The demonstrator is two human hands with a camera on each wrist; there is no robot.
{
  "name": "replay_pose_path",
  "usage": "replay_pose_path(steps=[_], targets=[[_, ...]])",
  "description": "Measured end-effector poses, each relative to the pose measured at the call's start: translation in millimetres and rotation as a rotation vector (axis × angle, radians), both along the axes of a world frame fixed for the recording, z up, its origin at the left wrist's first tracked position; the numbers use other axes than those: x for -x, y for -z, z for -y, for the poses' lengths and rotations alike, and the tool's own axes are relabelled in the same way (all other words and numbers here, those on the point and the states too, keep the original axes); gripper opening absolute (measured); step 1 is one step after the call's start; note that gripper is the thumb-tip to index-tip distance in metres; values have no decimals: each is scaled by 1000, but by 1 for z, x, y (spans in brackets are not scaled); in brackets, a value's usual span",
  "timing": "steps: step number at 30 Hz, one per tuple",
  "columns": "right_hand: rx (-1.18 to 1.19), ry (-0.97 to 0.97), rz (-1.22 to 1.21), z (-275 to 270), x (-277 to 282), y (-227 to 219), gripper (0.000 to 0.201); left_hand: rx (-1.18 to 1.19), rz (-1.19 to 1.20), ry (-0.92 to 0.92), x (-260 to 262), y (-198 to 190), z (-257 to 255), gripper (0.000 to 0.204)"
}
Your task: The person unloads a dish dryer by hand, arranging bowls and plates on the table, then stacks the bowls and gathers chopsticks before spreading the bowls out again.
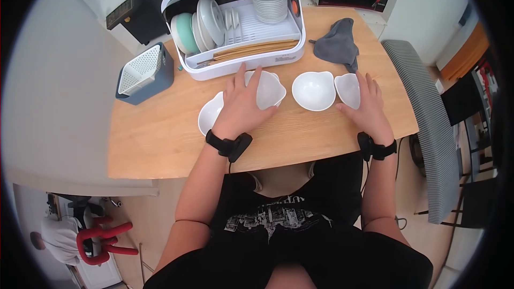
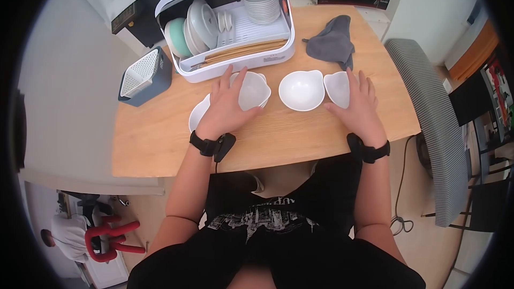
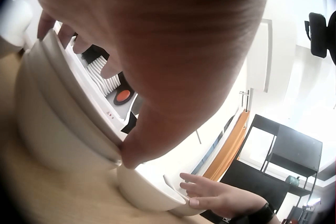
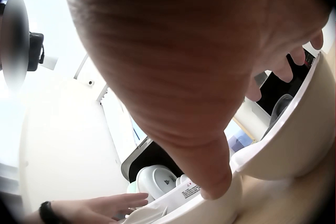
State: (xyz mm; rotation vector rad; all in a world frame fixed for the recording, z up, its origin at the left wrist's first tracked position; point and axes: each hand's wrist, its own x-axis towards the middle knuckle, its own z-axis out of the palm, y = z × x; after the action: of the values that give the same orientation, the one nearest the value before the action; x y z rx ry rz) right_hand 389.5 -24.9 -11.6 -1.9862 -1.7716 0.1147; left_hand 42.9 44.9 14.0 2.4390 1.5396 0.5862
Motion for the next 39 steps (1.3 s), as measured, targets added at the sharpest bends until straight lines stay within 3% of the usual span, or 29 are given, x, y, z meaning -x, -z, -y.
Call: replay_pose_path(steps=[3,8,17,21,23,24,26,27,29,33,39], targets=[[-99,-8,30,3,17,-10,98,46,-26,15,-2,0,-7,103],[-290,-201,-75,1,52,-19,78,79,-10,-18,-13,-10,-13,103],[-253,-354,-57,-16,107,-21,69,-9,116,-34,-2,-14,-18,102],[-217,-468,-58,-34,134,-24,75,-204,280,-15,49,-39,-15,100],[-213,-508,-66,-44,149,-21,79,-257,205,-119,89,-46,-4,98],[-185,-543,-55,-49,157,-21,86,-262,201,-116,110,-45,2,98],[-164,-580,-50,-59,172,-18,92,-122,297,-279,148,-28,13,97],[-105,-584,-52,-64,180,-17,98,-128,289,-279,162,-18,21,97],[8,-583,-51,-74,191,-18,111,-40,213,-450,186,1,37,97],[55,-537,-67,-84,201,-14,112,-5,165,-504,196,23,59,95],[-7,-440,-23,-96,199,-7,123,-68,224,-408,195,30,56,96]])
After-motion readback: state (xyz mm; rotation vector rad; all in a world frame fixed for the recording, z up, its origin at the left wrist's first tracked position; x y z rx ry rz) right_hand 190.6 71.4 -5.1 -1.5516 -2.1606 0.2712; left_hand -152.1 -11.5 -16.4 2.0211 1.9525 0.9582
